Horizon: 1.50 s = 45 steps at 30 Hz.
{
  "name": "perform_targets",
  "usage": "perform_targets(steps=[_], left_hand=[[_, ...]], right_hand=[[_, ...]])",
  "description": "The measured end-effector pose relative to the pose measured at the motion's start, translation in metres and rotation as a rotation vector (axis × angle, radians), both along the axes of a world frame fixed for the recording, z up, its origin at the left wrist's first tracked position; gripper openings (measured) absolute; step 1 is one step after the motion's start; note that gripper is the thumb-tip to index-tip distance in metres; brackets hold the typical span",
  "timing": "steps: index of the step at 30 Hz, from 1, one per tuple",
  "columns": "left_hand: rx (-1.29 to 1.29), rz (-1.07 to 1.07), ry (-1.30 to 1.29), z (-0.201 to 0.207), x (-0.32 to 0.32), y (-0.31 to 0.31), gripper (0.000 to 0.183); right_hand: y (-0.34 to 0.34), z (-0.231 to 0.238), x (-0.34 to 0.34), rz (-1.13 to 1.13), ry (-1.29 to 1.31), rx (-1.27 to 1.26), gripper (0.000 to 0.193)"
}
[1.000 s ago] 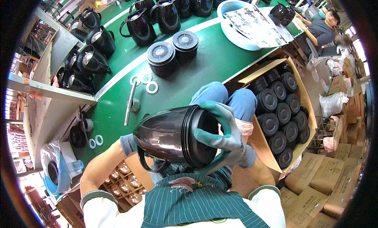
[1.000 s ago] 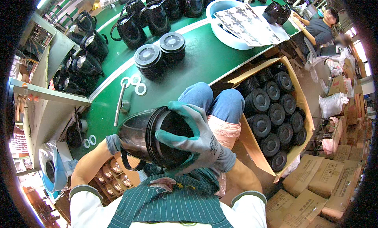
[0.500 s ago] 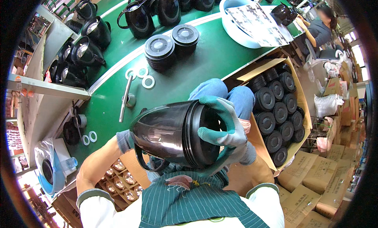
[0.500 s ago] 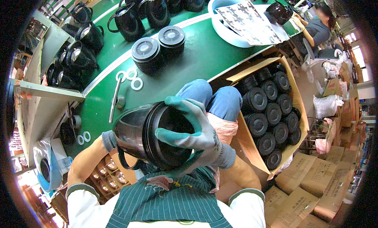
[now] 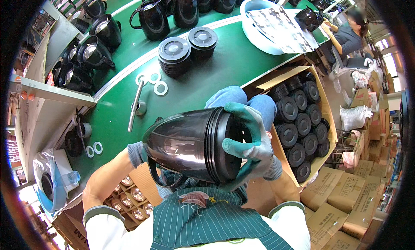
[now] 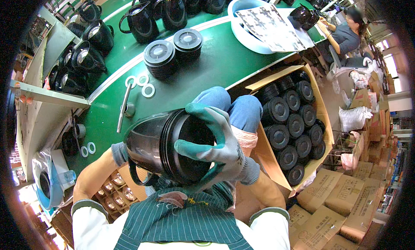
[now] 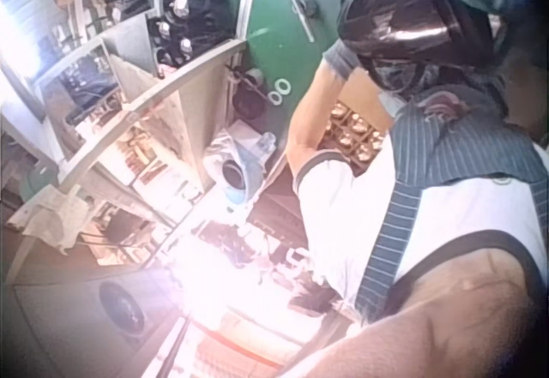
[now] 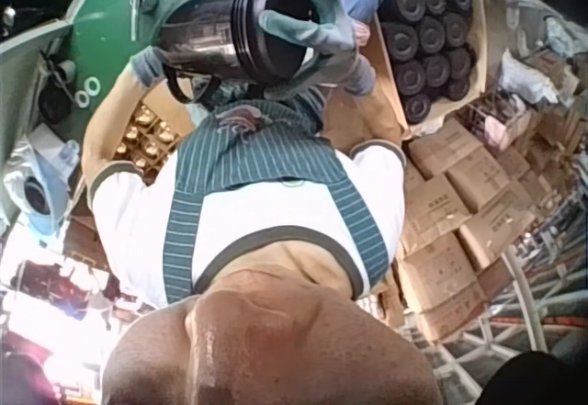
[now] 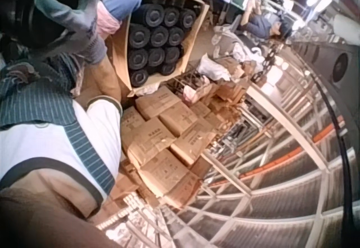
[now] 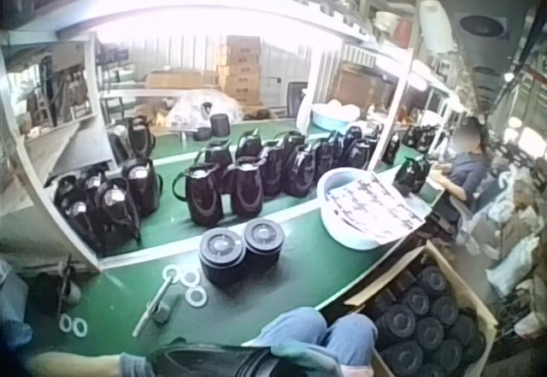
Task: The person sits on the floor and repeatedly assembles black kettles by inserting a metal rod into the base, attaching a lid, and placing the finished unit on the table. The process is repeated for multiple kettles.
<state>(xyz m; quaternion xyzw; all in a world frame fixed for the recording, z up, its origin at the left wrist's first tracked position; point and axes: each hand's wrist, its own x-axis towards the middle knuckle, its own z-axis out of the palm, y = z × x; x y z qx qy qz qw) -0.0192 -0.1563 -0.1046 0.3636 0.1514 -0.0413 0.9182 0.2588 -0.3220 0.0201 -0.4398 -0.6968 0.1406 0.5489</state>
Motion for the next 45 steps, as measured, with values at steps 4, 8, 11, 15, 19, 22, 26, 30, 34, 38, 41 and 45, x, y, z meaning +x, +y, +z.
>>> perform_targets(steps=[4,8,11,15,19,22,26,30,34,38,41,45], left_hand=[[0.157,0.08,-0.008,0.009,0.0,0.0,0.047],[0.77,0.257,0.017,0.041,-0.001,0.001,0.047],[1.522,0.439,0.053,0.091,0.001,0.005,0.046],[2.476,0.299,-0.262,0.135,0.005,0.007,0.034],[2.224,0.365,-0.226,0.137,0.016,0.019,0.027],[1.592,0.498,0.133,0.093,0.007,0.032,0.031],[0.784,0.645,0.08,0.003,-0.025,0.013,0.042],[1.803,0.652,0.029,0.105,0.029,0.002,0.03],[2.376,0.327,-0.337,0.144,0.028,0.01,0.024],[1.599,0.383,0.126,0.08,0.001,0.034,0.037],[1.444,0.458,0.142,0.073,-0.008,0.02,0.037],[1.799,0.66,-0.039,0.101,0.028,0.005,0.028]], right_hand=[[-0.014,0.001,-0.003,0.017,0.26,-0.274,0.089],[-0.015,-0.03,-0.01,0.033,0.527,-0.243,0.132],[-0.022,-0.033,-0.014,-0.083,0.959,-0.65,0.111],[-0.039,-0.089,-0.017,-0.08,1.08,-0.718,0.072],[-0.045,-0.056,-0.011,-0.097,1.08,-0.893,0.077],[-0.036,-0.037,0.002,-0.082,0.81,-0.798,0.093],[-0.02,-0.046,-0.004,0.026,0.135,0.067,0.133],[-0.029,-0.062,-0.016,-0.017,0.907,-0.505,0.096],[-0.049,-0.14,0.0,-0.076,0.655,-0.625,0.07],[-0.048,-0.071,0.006,-0.199,0.437,-0.63,0.088],[-0.031,-0.052,-0.003,-0.121,0.163,-0.13,0.105],[-0.032,-0.067,-0.019,-0.047,0.854,-0.472,0.105]])
